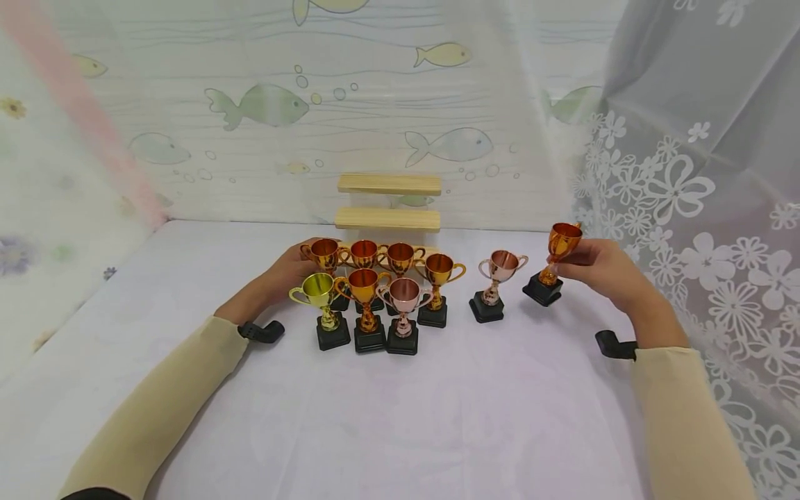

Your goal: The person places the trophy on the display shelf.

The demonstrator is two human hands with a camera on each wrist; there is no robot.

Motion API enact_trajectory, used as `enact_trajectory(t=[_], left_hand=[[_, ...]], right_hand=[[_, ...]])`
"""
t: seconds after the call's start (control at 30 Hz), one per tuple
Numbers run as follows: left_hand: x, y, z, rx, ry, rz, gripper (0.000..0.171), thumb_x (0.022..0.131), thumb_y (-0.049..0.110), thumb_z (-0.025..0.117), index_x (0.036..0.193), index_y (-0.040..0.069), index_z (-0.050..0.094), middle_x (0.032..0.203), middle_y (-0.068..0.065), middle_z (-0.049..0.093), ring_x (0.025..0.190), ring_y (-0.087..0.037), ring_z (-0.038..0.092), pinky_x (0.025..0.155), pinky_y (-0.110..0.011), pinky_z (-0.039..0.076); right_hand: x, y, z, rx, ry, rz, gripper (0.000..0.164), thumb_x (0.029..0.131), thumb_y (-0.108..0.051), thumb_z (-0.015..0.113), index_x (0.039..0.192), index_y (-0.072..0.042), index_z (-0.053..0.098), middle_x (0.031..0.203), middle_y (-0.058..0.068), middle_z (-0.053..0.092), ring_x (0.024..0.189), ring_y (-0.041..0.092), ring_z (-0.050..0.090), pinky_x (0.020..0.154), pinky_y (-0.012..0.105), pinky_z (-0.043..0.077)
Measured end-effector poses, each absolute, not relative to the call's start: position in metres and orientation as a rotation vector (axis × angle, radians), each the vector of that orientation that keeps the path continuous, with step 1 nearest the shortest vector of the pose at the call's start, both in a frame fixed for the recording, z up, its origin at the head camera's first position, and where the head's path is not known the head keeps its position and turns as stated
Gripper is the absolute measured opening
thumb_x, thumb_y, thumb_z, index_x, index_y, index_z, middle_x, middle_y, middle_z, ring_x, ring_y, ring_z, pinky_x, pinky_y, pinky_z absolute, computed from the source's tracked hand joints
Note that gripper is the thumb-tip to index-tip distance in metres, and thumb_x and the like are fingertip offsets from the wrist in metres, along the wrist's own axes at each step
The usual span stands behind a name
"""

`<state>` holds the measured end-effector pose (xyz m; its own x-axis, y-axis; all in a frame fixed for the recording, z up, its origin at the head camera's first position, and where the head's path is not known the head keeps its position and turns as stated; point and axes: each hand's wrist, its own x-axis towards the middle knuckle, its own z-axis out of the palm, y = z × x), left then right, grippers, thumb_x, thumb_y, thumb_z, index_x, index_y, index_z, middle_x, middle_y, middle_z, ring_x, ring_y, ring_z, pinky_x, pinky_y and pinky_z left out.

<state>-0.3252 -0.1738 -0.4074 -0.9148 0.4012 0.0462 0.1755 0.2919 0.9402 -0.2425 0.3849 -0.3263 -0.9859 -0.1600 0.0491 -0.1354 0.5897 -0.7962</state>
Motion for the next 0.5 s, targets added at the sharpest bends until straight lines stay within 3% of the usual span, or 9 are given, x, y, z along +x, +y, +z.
enact_trajectory(t=[0.17,0.37,0.5], left_hand=[[-0.325,-0.173,-0.407,0.543,2.373,1.656,0.042,0.101,0.014,0.050,0.143,0.013,0.048,0.125,-0.008,0.062,0.105,-0.025,0.055,0.090,-0.036,0.045],[-0.325,-0.172,-0.407,0.535,2.363,1.680,0.044,0.098,0.010,0.053,0.142,0.013,0.050,0.125,-0.009,0.063,0.103,-0.024,0.054,0.089,-0.036,0.045],[-0.326,-0.173,-0.409,0.531,2.372,1.675,0.043,0.099,0.012,0.053,0.141,0.013,0.050,0.125,-0.009,0.063,0.104,-0.025,0.054,0.090,-0.037,0.045]], right_hand=[[-0.240,0.381,-0.312,-0.256,2.812,-1.420,0.042,0.093,-0.016,0.071,0.125,0.008,0.058,0.100,-0.008,0.074,0.094,0.003,0.067,0.082,0.014,0.049],[-0.244,0.372,-0.295,-0.187,2.934,-1.308,0.052,0.091,-0.033,0.073,0.128,0.002,0.059,0.098,-0.017,0.073,0.093,-0.003,0.064,0.079,0.010,0.045],[-0.244,0.366,-0.286,-0.154,3.013,-1.248,0.053,0.090,-0.038,0.073,0.127,-0.001,0.061,0.097,-0.016,0.072,0.092,-0.003,0.063,0.082,0.016,0.045]])
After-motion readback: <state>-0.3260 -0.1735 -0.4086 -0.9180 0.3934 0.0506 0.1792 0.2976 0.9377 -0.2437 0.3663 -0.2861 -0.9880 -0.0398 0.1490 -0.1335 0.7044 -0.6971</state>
